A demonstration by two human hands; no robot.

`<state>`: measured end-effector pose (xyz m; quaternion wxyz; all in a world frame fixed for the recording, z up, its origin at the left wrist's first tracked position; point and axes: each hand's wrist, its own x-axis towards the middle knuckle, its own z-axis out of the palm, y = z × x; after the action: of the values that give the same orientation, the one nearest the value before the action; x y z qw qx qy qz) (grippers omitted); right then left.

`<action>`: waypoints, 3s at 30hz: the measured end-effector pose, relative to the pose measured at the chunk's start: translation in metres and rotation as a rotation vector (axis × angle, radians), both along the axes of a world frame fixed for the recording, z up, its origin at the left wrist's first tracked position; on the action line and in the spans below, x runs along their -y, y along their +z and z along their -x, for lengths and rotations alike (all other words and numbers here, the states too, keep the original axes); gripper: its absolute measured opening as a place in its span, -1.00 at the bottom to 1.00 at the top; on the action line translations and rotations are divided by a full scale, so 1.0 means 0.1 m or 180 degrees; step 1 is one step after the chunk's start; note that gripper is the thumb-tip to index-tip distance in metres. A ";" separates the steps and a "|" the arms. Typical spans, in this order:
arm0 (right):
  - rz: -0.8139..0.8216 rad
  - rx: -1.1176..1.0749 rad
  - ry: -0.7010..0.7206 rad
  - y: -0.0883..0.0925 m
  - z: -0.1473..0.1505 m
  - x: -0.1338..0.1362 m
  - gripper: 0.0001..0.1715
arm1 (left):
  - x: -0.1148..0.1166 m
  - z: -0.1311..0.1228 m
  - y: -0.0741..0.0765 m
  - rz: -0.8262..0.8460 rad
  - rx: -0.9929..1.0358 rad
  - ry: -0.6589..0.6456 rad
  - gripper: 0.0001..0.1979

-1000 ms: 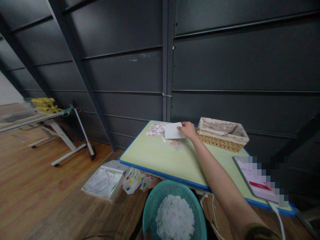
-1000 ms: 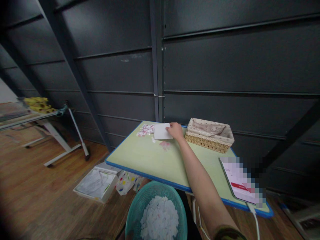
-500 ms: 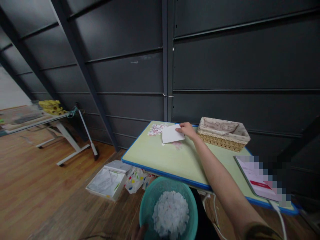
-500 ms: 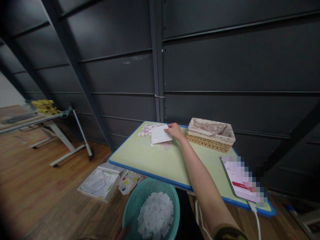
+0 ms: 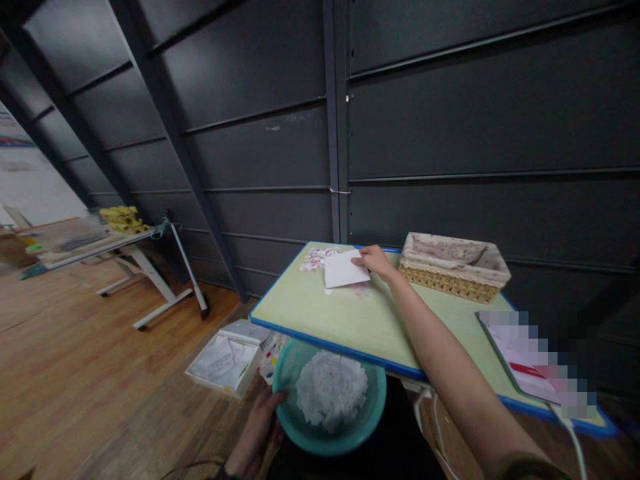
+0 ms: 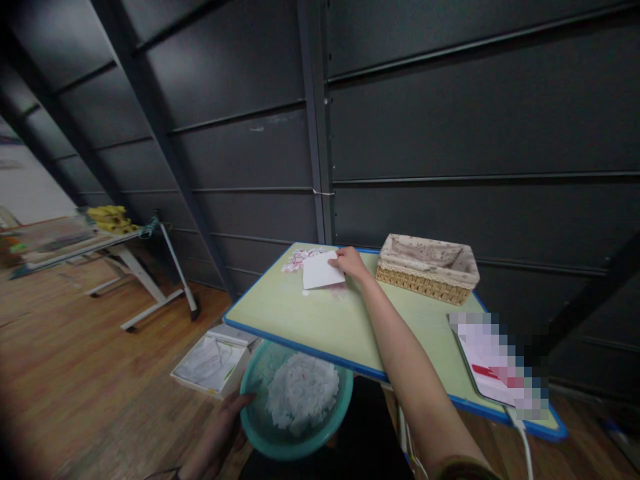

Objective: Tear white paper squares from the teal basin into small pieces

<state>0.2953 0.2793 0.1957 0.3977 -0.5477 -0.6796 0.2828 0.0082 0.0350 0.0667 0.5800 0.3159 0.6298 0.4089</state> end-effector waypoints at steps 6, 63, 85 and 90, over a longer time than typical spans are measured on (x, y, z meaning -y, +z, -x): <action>0.0183 0.0194 0.0310 -0.01 0.03 0.01 -0.81 | -0.04 0.00 0.22 -0.0244 -0.0092 -0.0081 -0.75; -0.0513 0.1078 -0.1255 -0.02 0.06 0.05 -0.63 | 0.11 -0.04 0.46 -0.0289 0.0105 0.0152 -0.71; -0.0391 0.0046 -0.0351 -0.02 0.12 0.05 -0.66 | 0.09 -0.03 0.45 -0.0153 0.0145 0.0122 -0.76; -0.0209 -0.0361 -0.0215 0.01 0.04 0.05 -0.63 | 0.11 -0.03 0.50 -0.0166 0.0216 0.0079 -0.75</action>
<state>0.2915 0.2742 0.1963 0.4626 -0.5400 -0.6461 0.2774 0.0108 0.0240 0.1165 0.5874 0.3091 0.6028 0.4427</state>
